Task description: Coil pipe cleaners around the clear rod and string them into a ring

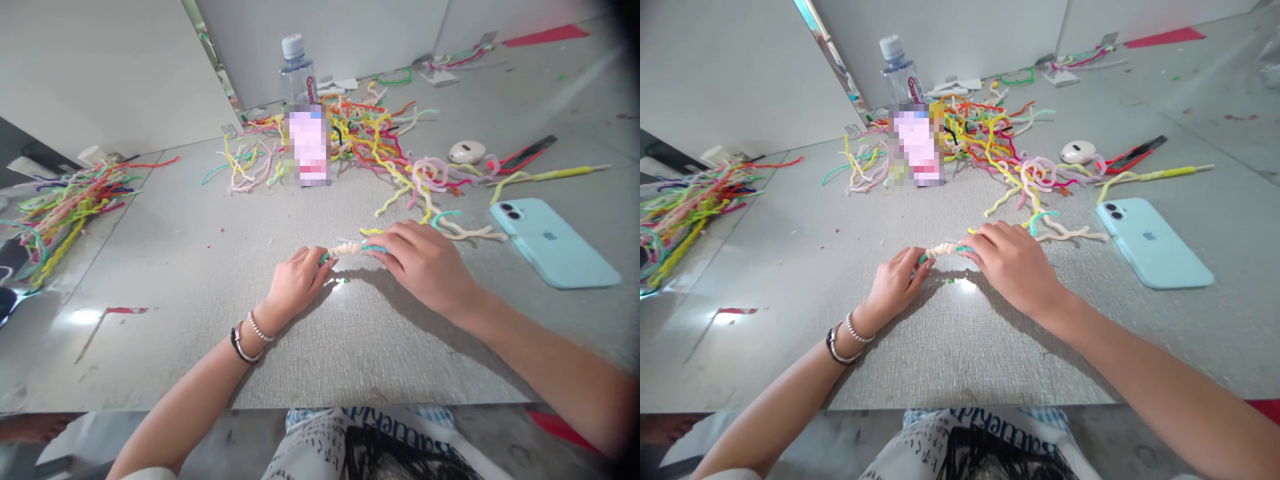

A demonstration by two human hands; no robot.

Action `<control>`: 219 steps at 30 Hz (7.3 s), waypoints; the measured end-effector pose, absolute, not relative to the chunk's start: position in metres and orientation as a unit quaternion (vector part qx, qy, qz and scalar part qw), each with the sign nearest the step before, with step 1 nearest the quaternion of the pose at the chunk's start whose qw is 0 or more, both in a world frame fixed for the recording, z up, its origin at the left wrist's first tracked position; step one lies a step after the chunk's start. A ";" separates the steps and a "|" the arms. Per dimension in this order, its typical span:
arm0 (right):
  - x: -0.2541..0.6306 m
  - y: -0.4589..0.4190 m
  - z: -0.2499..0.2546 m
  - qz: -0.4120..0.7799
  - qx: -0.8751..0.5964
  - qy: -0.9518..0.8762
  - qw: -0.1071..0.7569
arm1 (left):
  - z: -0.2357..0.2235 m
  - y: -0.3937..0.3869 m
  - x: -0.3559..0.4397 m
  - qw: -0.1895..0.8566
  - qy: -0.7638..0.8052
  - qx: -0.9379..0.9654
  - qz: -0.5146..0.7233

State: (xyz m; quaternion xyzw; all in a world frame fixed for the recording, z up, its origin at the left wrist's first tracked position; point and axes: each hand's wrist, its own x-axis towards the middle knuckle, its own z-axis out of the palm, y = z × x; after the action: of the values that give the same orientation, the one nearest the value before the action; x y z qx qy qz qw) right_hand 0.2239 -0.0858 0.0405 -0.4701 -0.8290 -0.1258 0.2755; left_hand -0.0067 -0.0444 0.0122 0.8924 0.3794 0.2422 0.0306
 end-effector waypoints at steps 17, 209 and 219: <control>0.211 -0.092 0.027 -0.050 -0.400 -0.889 0.216 | 0.016 -0.050 -0.004 0.010 0.206 0.958 0.202; 0.222 -0.086 0.045 0.005 -0.530 -0.798 0.287 | 0.020 -0.058 0.000 0.164 0.314 0.879 0.320; 0.219 -0.087 0.046 0.088 -0.531 -0.783 0.311 | 0.017 -0.057 0.004 0.459 0.387 0.769 0.220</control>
State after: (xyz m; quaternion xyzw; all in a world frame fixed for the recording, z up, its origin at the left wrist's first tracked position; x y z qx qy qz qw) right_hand 0.2194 -0.0874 0.0457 -0.5312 -0.7833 0.0880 0.3106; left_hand 0.0044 -0.0566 0.0170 0.7690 0.3865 0.2204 0.4589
